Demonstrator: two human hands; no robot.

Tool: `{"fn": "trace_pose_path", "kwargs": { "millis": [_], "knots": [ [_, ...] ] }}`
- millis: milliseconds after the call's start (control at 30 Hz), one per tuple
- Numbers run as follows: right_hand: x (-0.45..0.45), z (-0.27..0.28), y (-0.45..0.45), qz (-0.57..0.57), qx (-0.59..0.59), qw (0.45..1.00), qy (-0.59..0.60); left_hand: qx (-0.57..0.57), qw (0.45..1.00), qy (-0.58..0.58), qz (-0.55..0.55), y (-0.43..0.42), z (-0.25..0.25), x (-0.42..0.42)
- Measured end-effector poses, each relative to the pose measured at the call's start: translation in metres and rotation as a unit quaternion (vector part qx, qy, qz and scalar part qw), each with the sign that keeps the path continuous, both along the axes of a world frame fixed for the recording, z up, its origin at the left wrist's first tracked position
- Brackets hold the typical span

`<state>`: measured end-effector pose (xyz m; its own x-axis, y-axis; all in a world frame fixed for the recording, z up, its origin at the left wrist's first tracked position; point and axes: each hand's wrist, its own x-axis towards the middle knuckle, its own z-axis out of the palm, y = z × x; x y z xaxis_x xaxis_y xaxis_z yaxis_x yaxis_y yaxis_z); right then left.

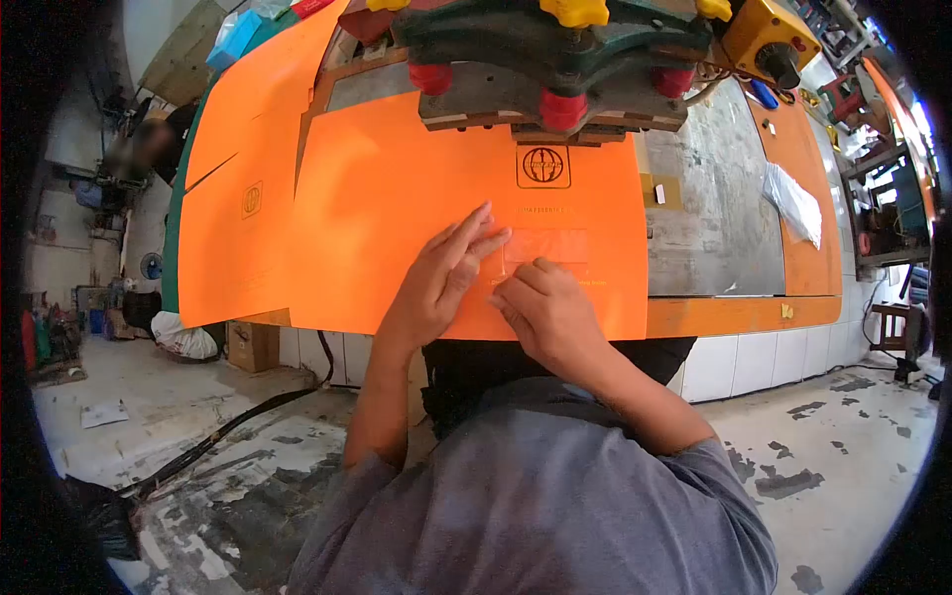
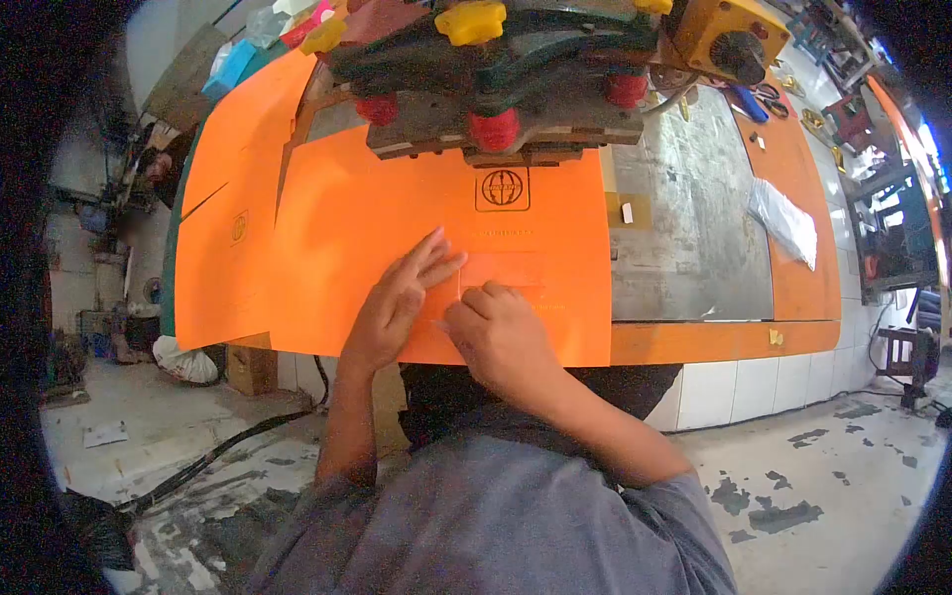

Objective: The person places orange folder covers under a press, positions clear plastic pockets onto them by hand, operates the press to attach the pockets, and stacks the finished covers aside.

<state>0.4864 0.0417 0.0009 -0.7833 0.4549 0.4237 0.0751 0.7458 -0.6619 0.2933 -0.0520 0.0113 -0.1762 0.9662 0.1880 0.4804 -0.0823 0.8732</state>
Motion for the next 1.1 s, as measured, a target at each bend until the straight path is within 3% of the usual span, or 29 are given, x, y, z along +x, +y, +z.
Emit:
{"fn": "trace_pose_path", "kwargs": {
  "millis": [33,67,100,267,367,433,500,533,567,633,733,800,833,900,933,1000,1033,1100],
  "knots": [
    [0.009,0.005,0.0,0.08,0.086,0.986,-0.122,-0.051,0.998,0.021,-0.02,0.001,-0.004,-0.001],
    [0.018,-0.006,-0.021,0.141,0.065,0.988,-0.018,-0.053,0.998,0.019,-0.02,0.002,-0.005,0.0],
    [0.028,0.003,-0.034,0.236,0.102,0.965,-0.045,-0.064,0.998,0.023,-0.009,0.002,-0.006,0.001],
    [0.059,0.013,-0.012,0.191,0.054,0.977,-0.077,-0.052,0.995,0.083,-0.012,0.002,-0.007,0.002],
    [0.086,0.022,0.008,0.187,-0.078,0.973,-0.112,-0.062,0.991,0.118,-0.007,0.001,-0.004,0.006],
    [0.136,0.01,0.053,0.081,-0.104,0.987,-0.088,-0.053,0.983,0.177,-0.008,0.0,-0.006,0.005],
    [0.229,-0.008,0.116,-0.16,-0.189,0.968,0.051,-0.055,0.982,0.181,-0.006,0.0,-0.007,0.006],
    [0.283,-0.007,0.137,-0.323,-0.159,0.932,0.051,-0.056,0.981,0.187,-0.001,0.0,-0.007,0.006],
    [0.335,-0.006,0.156,-0.497,-0.163,0.846,0.105,-0.055,0.981,0.186,-0.002,0.001,-0.007,0.006],
    [0.385,0.018,0.163,-0.603,-0.059,0.764,0.22,-0.064,0.98,0.184,-0.024,0.0,-0.006,0.003],
    [0.385,0.045,0.135,-0.584,-0.076,0.75,0.302,-0.036,0.974,0.224,-0.019,-0.003,-0.014,0.0],
    [0.382,0.048,0.119,-0.432,-0.134,0.855,0.252,-0.005,0.971,0.238,-0.01,-0.004,-0.019,0.002],
    [0.371,0.053,0.108,-0.435,-0.135,0.854,0.253,0.006,0.972,0.236,-0.004,-0.003,-0.016,0.006],
    [0.338,0.057,0.09,-0.21,-0.176,0.945,0.178,0.013,0.97,0.244,0.0,-0.004,-0.017,0.008],
    [0.318,0.059,0.082,-0.081,-0.197,0.965,0.151,0.022,0.968,0.251,0.006,-0.005,-0.017,0.007],
    [0.266,0.066,0.076,0.187,-0.257,0.94,0.119,0.021,0.969,0.247,0.014,-0.007,-0.017,0.007],
    [0.244,0.07,0.074,0.304,-0.315,0.896,0.079,0.022,0.97,0.24,0.02,-0.007,-0.017,0.007],
    [0.22,0.068,0.069,0.372,-0.38,0.847,-0.019,0.03,0.973,0.23,0.023,-0.006,-0.017,0.006]
  ]
}}
